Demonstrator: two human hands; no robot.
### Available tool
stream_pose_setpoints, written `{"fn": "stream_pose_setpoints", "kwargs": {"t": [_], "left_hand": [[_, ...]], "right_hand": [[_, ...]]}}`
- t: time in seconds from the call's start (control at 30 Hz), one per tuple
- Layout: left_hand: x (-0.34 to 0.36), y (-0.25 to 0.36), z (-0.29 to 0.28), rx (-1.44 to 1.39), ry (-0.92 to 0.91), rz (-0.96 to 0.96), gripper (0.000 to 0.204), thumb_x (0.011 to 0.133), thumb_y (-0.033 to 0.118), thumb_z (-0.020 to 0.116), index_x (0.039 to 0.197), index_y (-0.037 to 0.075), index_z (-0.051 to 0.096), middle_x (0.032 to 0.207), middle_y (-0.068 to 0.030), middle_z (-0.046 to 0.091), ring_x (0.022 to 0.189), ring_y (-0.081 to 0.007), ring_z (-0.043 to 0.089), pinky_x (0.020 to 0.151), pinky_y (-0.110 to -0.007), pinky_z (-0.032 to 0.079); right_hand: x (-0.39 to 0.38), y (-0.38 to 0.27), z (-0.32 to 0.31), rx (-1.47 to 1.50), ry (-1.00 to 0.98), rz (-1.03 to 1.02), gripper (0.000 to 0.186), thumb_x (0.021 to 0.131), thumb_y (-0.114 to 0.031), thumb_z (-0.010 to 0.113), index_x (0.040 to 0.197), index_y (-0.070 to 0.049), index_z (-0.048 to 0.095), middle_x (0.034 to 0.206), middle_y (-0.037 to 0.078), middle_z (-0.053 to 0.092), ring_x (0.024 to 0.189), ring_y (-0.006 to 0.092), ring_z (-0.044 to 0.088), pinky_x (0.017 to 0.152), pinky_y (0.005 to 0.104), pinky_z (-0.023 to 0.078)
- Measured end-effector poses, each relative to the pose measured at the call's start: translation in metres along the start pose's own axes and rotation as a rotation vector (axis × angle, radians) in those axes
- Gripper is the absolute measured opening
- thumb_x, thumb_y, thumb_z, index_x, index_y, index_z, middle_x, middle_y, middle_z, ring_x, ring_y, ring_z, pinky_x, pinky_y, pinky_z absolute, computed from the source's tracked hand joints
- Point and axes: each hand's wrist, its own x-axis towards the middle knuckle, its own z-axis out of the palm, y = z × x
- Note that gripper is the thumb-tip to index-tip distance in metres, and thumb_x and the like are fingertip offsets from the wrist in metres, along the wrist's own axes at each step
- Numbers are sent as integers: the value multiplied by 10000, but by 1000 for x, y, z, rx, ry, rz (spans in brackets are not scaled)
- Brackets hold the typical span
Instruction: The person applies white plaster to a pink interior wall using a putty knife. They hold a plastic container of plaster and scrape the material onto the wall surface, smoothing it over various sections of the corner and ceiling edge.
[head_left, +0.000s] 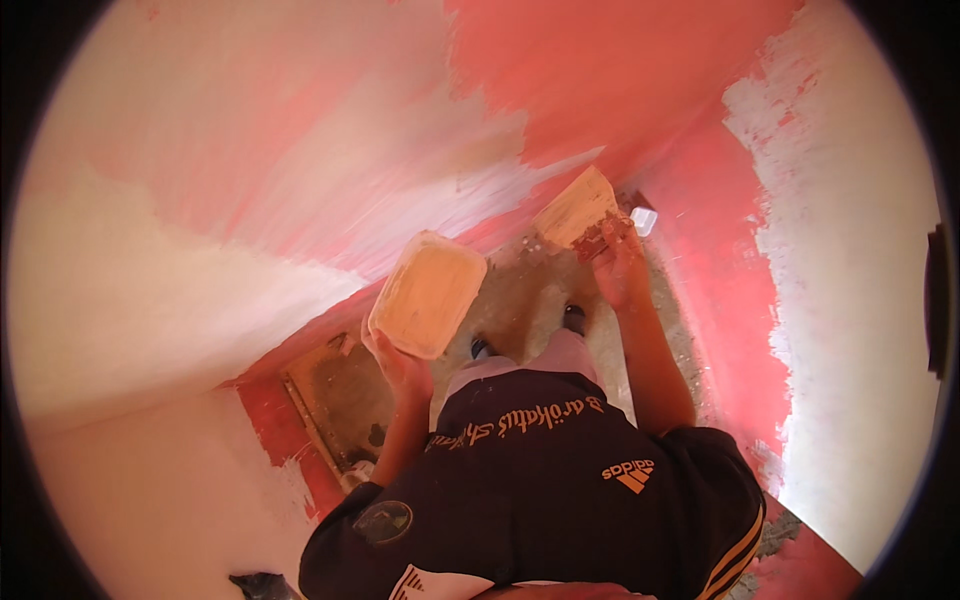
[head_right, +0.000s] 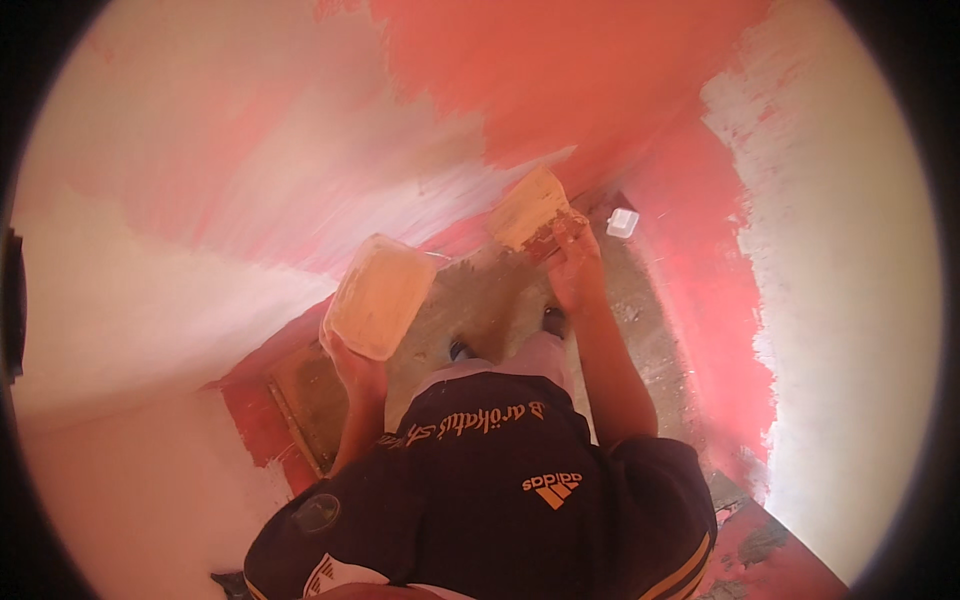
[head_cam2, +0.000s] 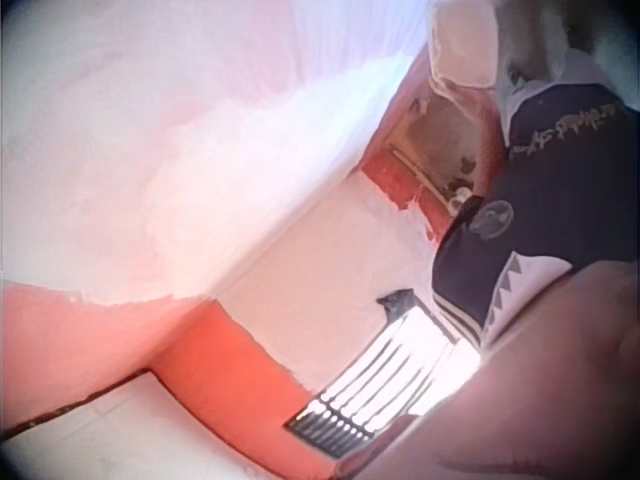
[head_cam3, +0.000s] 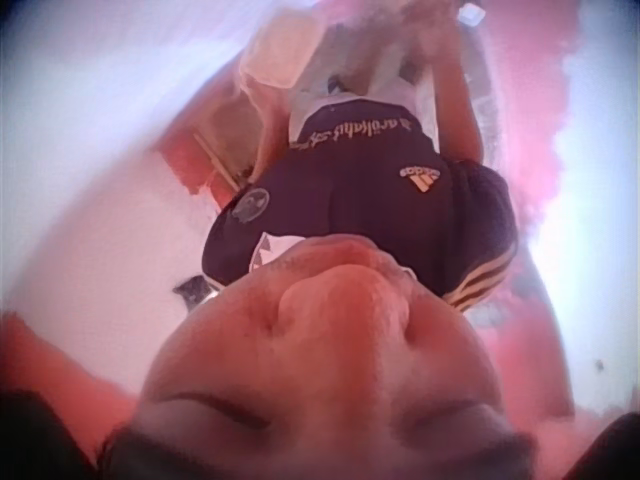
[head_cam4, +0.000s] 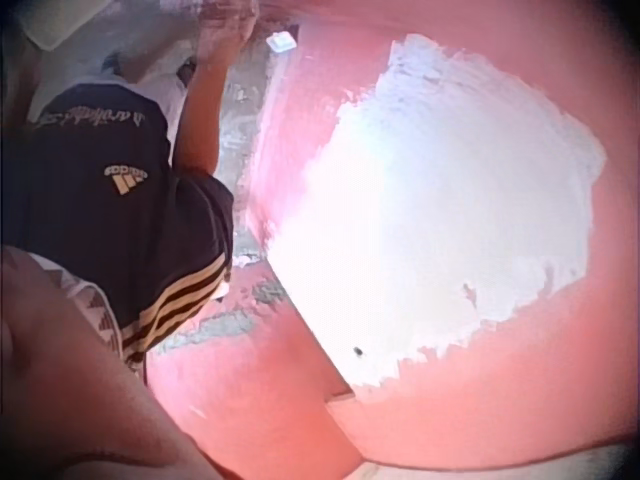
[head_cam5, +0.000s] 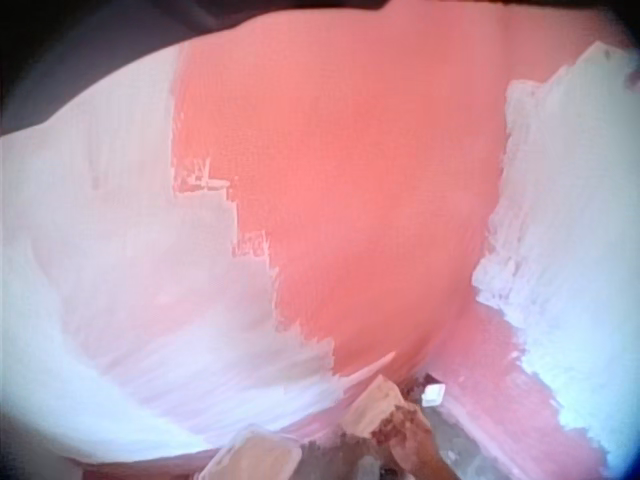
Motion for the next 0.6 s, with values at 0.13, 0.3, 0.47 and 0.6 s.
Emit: {"fn": "stream_pose_setpoints", "kwargs": {"t": [0.13,0.3,0.47,0.6], "left_hand": [[6,-6,81,-64,-15,-73,549,1054,401,409,1480,103,232,1427,-116,406,1354,-262,416,1105,-437,387],[2,-35,130,-134,31,-31,542,1041,391,453,1459,96,273,1416,-121,412,1338,-266,427,1078,-446,421],[-42,-71,127,703,50,376,451,1044,279,463,1425,59,364,1387,-125,412,1319,-249,429,1082,-372,396],[-69,-91,132,506,203,-26,504,1064,416,355,1430,69,363,1410,-147,433,1321,-250,442,1099,-395,389]], "right_hand": [[-6,-35,-2,43,15,6,285,1007,-113,547,1282,-45,522,1120,92,648,953,225,647,787,371,531],[27,-54,-71,8,-5,39,302,1003,-114,553,1293,-36,528,1099,78,640,931,216,642,759,355,521],[93,-35,-186,-28,345,157,140,1008,-149,518,1068,-50,598,864,66,622,679,200,598,581,359,452],[165,13,-314,190,355,-3,60,970,-121,568,967,-62,573,798,45,581,604,190,554,539,369,445]]}}
